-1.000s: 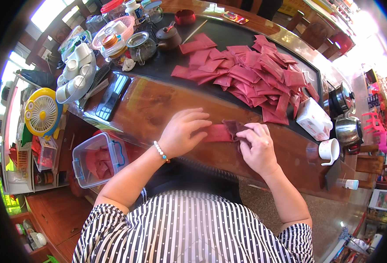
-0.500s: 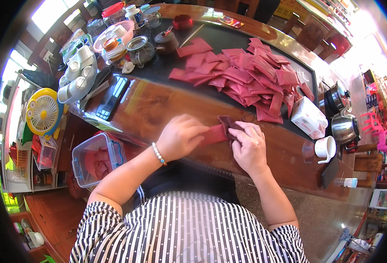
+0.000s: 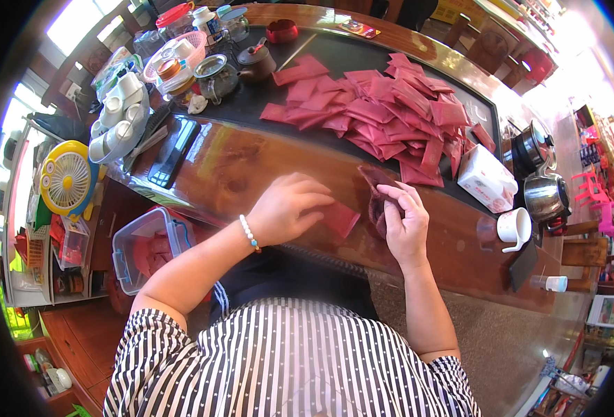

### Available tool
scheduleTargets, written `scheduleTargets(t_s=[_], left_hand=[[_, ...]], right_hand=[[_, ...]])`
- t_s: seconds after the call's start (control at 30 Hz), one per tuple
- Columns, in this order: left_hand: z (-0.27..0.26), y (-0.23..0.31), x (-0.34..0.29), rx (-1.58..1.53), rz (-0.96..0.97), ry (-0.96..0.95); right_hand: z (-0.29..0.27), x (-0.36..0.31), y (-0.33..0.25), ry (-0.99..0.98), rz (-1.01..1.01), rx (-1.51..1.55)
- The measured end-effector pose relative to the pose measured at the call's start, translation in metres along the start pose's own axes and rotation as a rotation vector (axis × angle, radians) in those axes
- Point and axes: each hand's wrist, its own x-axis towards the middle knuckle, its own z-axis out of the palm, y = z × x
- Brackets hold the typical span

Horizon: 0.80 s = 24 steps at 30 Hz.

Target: The person folds individual small purple packets one by one on a wooden counter, placing each folded packet into a container.

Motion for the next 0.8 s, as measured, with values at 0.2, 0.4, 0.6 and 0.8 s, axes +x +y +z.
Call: scheduleTargets(t_s=[0.2,0.4,0.6,0.8], left_hand=[[0.017,0.001,-0.007,0.082,-0.129,0.12],[0.015,0.006,-0.007,0.035,-0.09,0.175],[0.006,0.01,-0.004,0.023,-0.123,0.135],[-0.002,0.02,0.006,-0.124,-0.253,0.16]], right_hand=[[0.037,0.0,-0.042,-0.271,-0.237,-0.261],[0.015,-0.024,-0.035,-0.281,-0.267,-0.404],[0.003,-0.033,-0.028,-0.17,-0.206,-0.317],[0.0,-0.033,-0.03,-0.092,-0.112,-0.155]])
